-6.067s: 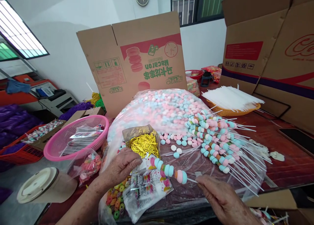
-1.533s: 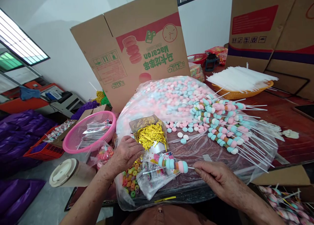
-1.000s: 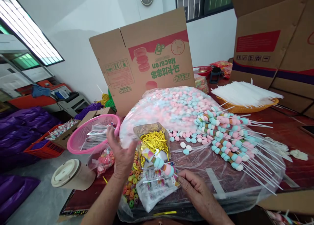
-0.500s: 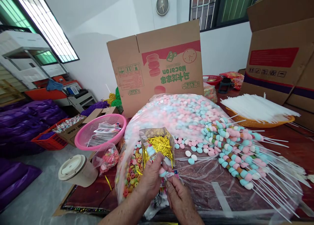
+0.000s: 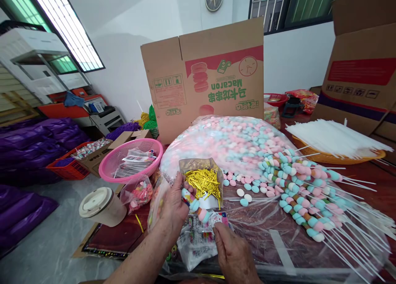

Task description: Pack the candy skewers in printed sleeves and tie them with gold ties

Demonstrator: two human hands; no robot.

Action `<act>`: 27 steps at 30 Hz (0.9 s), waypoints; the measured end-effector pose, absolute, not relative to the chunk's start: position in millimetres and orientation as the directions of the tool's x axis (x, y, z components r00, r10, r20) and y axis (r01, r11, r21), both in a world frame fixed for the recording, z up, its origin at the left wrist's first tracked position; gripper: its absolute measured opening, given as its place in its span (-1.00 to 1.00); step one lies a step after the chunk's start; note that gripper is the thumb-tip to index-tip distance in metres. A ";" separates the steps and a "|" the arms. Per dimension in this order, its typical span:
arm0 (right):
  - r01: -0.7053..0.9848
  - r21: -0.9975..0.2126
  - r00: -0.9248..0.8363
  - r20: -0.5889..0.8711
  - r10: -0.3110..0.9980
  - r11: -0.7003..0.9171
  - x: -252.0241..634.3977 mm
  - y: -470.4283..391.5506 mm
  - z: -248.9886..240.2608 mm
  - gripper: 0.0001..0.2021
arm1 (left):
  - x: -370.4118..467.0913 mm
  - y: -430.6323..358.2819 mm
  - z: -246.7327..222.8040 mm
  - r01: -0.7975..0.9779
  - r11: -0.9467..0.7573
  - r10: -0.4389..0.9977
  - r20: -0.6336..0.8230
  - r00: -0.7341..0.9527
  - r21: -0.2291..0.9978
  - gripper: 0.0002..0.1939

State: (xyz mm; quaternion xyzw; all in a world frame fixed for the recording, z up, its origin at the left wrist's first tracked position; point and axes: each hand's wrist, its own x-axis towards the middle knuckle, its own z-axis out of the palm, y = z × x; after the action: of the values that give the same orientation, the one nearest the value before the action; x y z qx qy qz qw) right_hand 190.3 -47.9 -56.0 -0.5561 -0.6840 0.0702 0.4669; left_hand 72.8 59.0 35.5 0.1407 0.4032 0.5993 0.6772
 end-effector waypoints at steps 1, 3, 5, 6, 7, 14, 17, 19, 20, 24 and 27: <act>0.705 -0.592 0.046 0.587 0.809 0.390 190.8 -47.1 -54.4 -0.75 | 74.6 56.7 33.4 -0.707 0.232 0.927 -0.371 -0.046 0.668 -0.60; 0.695 -0.608 0.047 0.572 0.819 0.385 193.1 -45.3 -49.0 -0.75 | 75.2 54.8 32.1 -0.734 0.232 0.933 -0.360 -0.018 0.639 -0.57; 0.652 -0.672 0.023 0.481 0.876 0.352 198.3 -43.6 -43.0 -0.74 | 71.3 56.5 34.3 -0.740 0.300 0.926 -0.371 0.074 0.602 -0.56; 0.637 -0.697 -0.001 0.428 0.904 0.331 201.6 -42.9 -40.8 -0.74 | 68.3 58.3 36.1 -0.726 0.346 0.916 -0.381 0.124 0.594 -0.57; 0.634 -0.708 -0.024 0.386 0.922 0.313 204.9 -42.4 -39.5 -0.74 | 65.3 60.1 37.9 -0.704 0.384 0.906 -0.391 0.162 0.598 -0.58; 0.660 -0.698 -0.006 0.365 0.931 0.278 195.4 -40.1 -43.3 -0.69 | 78.0 48.3 30.7 -0.695 0.354 0.902 -0.425 0.078 0.625 -0.51; 0.512 -0.825 -0.019 0.265 0.964 0.237 186.3 -39.9 -38.2 -0.68 | 83.2 36.9 23.4 -0.640 0.368 0.907 -0.413 0.086 0.675 -0.50; 0.380 -0.916 -0.014 0.132 0.991 0.127 186.8 -40.7 -31.6 -0.67 | 74.6 36.1 21.2 -0.544 0.424 0.904 -0.378 0.202 0.724 -0.51; 0.307 -0.950 -0.015 0.054 0.998 0.056 188.4 -41.5 -28.1 -0.65 | 67.4 38.3 21.0 -0.516 0.453 0.891 -0.365 0.268 0.727 -0.50; 0.062 -0.978 -0.151 -0.205 0.967 -0.198 191.5 -45.0 -18.3 -0.59 | 43.5 54.9 24.8 -0.619 0.466 0.884 -0.303 0.356 0.632 -0.47; 0.025 -0.965 -0.214 -0.259 0.942 -0.260 184.9 -44.7 -17.1 -0.56 | 51.1 56.8 27.4 -0.687 0.409 0.912 -0.293 0.287 0.601 -0.63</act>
State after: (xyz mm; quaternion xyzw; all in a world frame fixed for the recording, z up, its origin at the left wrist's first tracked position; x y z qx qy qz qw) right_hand 184.9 -44.7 -17.1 -0.5035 -0.4799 0.6138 0.3736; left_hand 51.1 56.8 27.4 0.1830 0.3077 0.5117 0.7811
